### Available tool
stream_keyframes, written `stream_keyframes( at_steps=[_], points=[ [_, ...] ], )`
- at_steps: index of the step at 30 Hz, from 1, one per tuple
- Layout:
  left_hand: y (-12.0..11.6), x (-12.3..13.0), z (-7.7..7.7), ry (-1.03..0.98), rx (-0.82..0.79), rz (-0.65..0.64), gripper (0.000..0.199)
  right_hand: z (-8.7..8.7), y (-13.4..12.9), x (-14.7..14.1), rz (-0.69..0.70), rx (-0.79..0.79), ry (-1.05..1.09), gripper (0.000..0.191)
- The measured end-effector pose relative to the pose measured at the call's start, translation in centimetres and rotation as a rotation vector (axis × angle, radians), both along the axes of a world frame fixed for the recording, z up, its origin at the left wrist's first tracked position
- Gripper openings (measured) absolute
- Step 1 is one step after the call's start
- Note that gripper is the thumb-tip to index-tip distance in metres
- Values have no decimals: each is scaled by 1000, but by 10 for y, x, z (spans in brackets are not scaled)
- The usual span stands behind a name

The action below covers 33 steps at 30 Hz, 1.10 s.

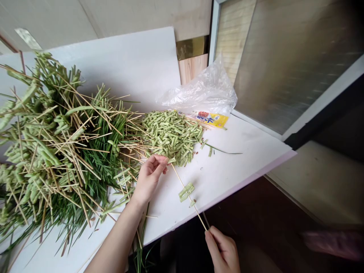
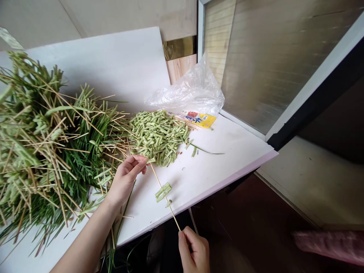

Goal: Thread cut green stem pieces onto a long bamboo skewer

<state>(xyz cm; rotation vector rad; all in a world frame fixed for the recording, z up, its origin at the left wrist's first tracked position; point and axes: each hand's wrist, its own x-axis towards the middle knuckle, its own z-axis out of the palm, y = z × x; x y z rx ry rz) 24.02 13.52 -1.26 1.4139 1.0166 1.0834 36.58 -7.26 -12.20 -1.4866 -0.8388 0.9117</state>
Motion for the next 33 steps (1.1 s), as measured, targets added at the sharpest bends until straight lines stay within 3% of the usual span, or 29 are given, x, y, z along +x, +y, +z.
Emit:
stream_keyframes(
  at_steps=[9,17,27,33],
  points=[
    [0,-2,-3,114,25,-59,28,-4,0,0,-11,7,4,44],
    [-2,-1,-9,153,8,-66,28,3,0,-2,-45,-8,3,43],
    [-4,7,-5,-67,-217,6,41,-36,-2,5,39,124,-32,45],
    [-4,6,-3,-61,-238,11,41,-18,-2,0,-16,36,17,46]
  ],
)
